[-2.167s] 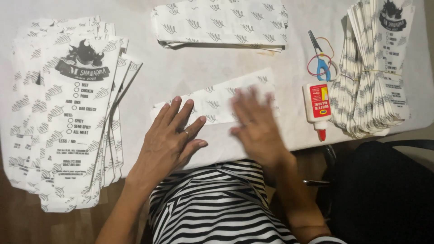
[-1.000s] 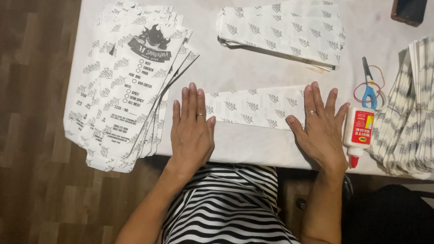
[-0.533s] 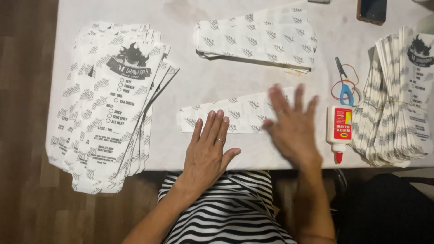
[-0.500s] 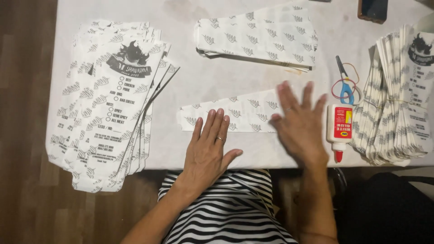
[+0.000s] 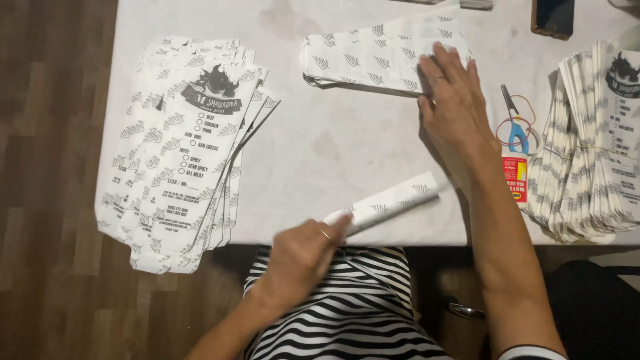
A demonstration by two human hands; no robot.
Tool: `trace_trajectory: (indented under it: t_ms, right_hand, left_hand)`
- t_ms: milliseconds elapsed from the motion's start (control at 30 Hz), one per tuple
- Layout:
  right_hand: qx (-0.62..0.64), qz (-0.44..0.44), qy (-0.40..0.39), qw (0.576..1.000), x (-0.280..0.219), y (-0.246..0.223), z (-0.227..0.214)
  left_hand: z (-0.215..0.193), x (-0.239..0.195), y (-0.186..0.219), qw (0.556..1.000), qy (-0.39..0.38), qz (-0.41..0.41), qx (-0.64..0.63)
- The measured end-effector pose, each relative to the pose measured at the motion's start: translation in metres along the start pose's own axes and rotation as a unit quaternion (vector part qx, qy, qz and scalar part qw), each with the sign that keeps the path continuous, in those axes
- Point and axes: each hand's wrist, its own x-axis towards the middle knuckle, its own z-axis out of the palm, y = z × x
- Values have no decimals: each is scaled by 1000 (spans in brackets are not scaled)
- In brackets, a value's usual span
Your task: Applying glue to the edges of printed paper sheets and pressing them together to assemble bags.
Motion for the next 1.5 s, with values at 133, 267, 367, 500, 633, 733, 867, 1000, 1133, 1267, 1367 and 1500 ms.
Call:
trace_trajectory:
  t_ms: [133,267,367,500,633,733,867,1000,1133,1267,1367,1500]
  right_hand:
    - [-19,-74,25,997,4,25,30]
    - [-66,-119,82,987,-34,15,28]
    - [-45,-113,70,990,-83,-6,22]
    - [-12,-131,-1,991,-132,-13,16]
    - [-56,-76,122,988,-170,19,-1]
    - [-179,166,164,956,-194,44,-17]
    - [-39,339,23,940,-196,51,-23]
    - [207,369,175,889,-206,49,-18]
    - [442,329,341,762,-219,65,-2]
    - [534,239,408,701,-216,48,11]
    - [508,206,437,713,-202,24,26]
    - [478,149,415,759,-188,4,60]
  left_hand:
    - [-76,38,-27,961,-4,-226,-161]
    - [-120,40,-70,917,147,-372,6]
    - [-128,23,-97,927,151,-310,150]
    - [-119,22,-104,871,59,-289,393]
    - [-96,46,-87,861,119,-217,443]
    - [-65,72,-56,918,115,-200,323]
    - [-17,92,-35,1000,-13,-5,-1]
    - [7,95,-39,994,-99,55,13]
    - [7,96,-45,993,-106,50,22]
    - [4,101,-53,994,-87,67,3]
    - [1,107,-54,993,-102,54,-14]
    - [-9,121,-40,994,-105,-7,43]
